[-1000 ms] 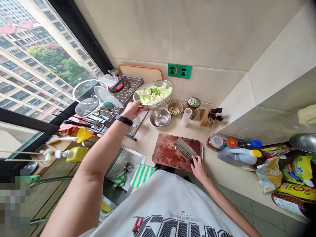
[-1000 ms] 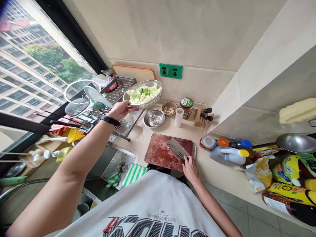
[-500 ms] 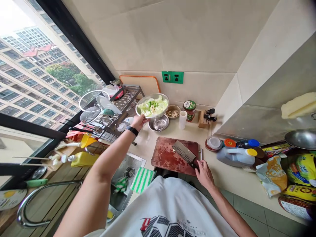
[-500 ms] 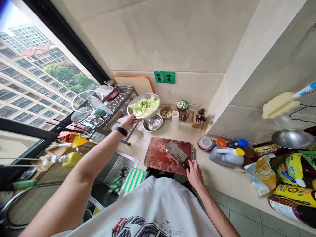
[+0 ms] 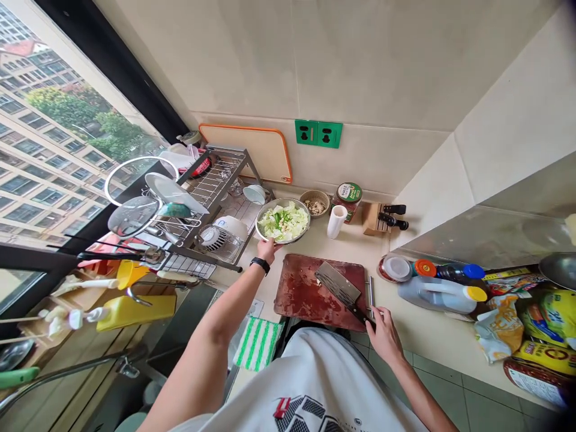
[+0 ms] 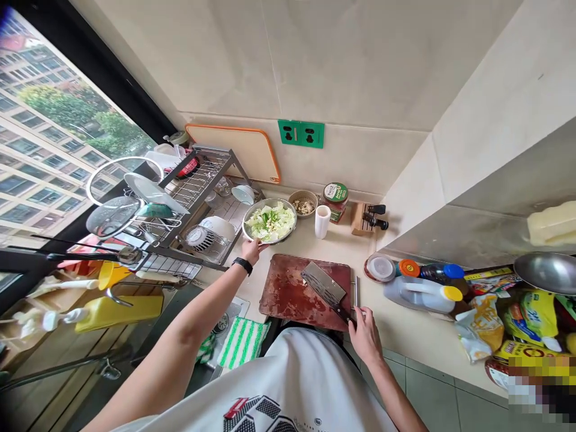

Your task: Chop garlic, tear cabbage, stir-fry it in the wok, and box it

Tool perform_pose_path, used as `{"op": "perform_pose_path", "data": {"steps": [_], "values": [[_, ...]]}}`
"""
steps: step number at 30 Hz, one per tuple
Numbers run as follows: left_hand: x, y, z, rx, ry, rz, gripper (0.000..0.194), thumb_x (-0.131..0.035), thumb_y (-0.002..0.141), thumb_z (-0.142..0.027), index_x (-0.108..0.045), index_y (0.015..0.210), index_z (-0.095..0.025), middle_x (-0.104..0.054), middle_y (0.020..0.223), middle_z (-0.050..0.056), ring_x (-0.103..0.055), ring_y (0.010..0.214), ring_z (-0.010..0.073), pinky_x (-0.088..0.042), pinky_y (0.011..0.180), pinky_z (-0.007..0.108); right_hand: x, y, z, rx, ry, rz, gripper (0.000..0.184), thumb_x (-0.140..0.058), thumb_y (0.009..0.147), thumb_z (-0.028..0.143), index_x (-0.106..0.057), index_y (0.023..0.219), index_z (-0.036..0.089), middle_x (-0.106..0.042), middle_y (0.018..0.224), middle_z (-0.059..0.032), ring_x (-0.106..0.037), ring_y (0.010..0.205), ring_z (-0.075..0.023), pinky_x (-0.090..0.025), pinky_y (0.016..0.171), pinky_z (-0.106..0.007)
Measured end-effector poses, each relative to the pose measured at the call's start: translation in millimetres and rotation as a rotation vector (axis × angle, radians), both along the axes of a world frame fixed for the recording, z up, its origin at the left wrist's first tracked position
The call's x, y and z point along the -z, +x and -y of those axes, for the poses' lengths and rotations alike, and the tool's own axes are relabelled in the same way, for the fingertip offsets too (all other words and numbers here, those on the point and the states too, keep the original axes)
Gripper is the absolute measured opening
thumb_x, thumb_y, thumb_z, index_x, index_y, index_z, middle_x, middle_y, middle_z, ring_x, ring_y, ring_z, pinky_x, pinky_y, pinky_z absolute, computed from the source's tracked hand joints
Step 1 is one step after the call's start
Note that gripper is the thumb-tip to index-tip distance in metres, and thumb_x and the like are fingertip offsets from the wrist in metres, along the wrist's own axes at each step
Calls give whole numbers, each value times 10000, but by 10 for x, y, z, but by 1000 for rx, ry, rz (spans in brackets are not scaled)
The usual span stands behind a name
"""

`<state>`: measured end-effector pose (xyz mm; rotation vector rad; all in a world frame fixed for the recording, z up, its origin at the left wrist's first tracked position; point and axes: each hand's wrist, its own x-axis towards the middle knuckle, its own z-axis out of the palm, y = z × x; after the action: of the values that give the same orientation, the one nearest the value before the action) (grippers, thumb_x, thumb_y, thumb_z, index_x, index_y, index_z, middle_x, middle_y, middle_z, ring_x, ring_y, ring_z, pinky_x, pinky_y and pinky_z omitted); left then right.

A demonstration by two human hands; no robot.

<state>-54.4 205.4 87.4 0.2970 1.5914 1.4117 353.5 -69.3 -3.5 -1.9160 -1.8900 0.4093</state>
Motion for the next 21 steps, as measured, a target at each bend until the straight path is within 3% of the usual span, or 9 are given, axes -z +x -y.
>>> {"op": "perform_pose_path", "data": {"steps": [8, 16, 19, 21], "values": [[10, -35, 28, 10, -8, -19, 257, -748, 811, -68, -576, 989, -137, -702, 954, 91, -749, 823, 193, -662, 811, 400, 24, -72, -70, -17, -53, 34, 418, -460, 958, 313, -520, 1353, 191, -509, 1245, -151, -625, 1067, -283, -547, 943, -440], [-131, -48, 82, 25, -78, -9, 310, -792, 851, -209, -487, 900, -180, -648, 876, 63, -723, 823, 179, -651, 780, 375, -16, -231, -188, -130, -92, 173, 401, -457, 943, 259, -580, 1317, 182, -555, 1233, -168, -640, 1049, -304, -548, 890, -435], [-202, 59, 343, 84, -71, -105, 325, -763, 879, -344, -465, 885, -213, -631, 883, 56, -714, 915, 184, -629, 799, 347, -19, -267, -320, -194, -82, 231, 370, -461, 928, 251, -610, 1262, 197, -581, 1191, -159, -654, 1005, -302, -551, 839, -425], [-227, 193, 789, 147, -37, -169, 306, -749, 877, -383, -488, 842, -226, -641, 862, 68, -717, 938, 199, -613, 825, 354, 5, -228, -374, -264, -45, 228, 341, -444, 930, 276, -629, 1206, 200, -601, 1154, -159, -665, 949, -301, -552, 800, -426]]}}
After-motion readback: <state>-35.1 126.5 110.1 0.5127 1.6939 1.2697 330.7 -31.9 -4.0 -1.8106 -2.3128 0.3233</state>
